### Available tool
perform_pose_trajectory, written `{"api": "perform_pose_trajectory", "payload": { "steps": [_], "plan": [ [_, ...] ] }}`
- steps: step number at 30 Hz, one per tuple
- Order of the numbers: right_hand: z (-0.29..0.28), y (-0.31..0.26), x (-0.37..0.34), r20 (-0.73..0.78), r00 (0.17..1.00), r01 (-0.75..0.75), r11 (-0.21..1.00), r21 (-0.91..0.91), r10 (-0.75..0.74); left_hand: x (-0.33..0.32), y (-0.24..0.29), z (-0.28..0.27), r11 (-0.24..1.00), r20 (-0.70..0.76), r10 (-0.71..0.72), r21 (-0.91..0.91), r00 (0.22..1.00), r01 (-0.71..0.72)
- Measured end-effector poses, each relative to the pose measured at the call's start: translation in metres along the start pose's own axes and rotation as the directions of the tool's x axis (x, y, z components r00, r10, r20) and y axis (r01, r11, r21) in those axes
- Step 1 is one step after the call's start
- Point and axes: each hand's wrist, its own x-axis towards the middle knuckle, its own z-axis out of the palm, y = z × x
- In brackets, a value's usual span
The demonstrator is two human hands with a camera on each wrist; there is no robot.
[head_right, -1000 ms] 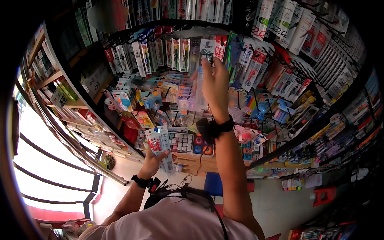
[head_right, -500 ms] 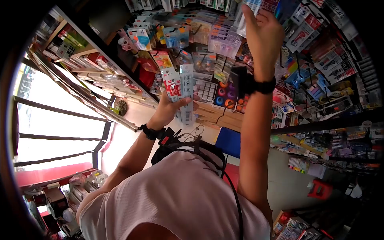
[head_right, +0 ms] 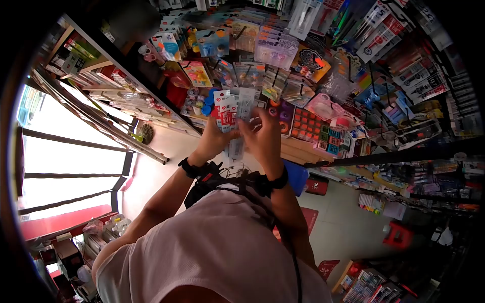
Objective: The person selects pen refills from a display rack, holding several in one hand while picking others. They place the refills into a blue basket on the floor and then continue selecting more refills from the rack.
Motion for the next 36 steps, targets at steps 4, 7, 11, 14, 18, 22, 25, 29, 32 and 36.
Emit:
{"api": "perform_pose_trajectory", "payload": {
  "steps": [4, 7, 11, 14, 18, 22, 25, 29, 32, 36],
  "plan": [
    [-0.006, 0.031, 0.007, -0.052, 0.998, -0.027, 0.982, 0.189, 0.037, -0.003, -0.013, -0.004, 0.985, 0.074, -0.171, 0.018, 0.982, 0.170],
    [-0.016, 0.016, 0.013, -0.168, 0.986, 0.073, 0.871, 0.486, 0.011, -0.005, 0.005, 0.000, 0.961, 0.087, -0.191, -0.185, 0.978, 0.204],
    [-0.035, 0.001, 0.022, -0.051, 0.993, -0.039, 0.717, 0.696, 0.103, -0.009, 0.000, -0.001, 0.918, 0.109, -0.204, -0.325, 0.973, 0.229],
    [-0.047, 0.009, 0.039, -0.148, 0.989, 0.121, 0.669, 0.734, -0.016, -0.013, 0.006, -0.003, 0.924, 0.100, -0.190, -0.318, 0.977, 0.213],
    [-0.078, -0.061, 0.059, -0.172, 0.952, 0.305, 0.824, 0.477, -0.252, -0.014, 0.003, -0.010, 0.923, 0.140, -0.185, -0.315, 0.973, 0.221],
    [-0.102, -0.100, 0.092, -0.239, 0.871, 0.487, 0.823, 0.293, -0.430, -0.017, -0.005, -0.012, 0.941, 0.109, -0.141, -0.295, 0.984, 0.168],
    [-0.113, -0.123, 0.103, -0.214, 0.881, 0.469, 0.832, 0.295, -0.421, -0.020, 0.000, -0.014, 0.937, 0.094, -0.154, -0.302, 0.984, 0.176],
    [-0.116, -0.132, 0.114, -0.197, 0.827, 0.561, 0.798, 0.221, -0.527, -0.022, 0.004, -0.015, 0.924, 0.082, -0.135, -0.350, 0.987, 0.155],
    [-0.119, -0.133, 0.117, -0.143, 0.843, 0.539, 0.812, 0.227, -0.519, -0.023, -0.017, -0.022, 0.924, 0.064, -0.170, -0.336, 0.983, 0.181],
    [-0.121, -0.133, 0.121, -0.122, 0.870, 0.492, 0.830, 0.263, -0.477, -0.027, -0.024, -0.025, 0.934, 0.032, -0.174, -0.312, 0.984, 0.175]
  ]
}}
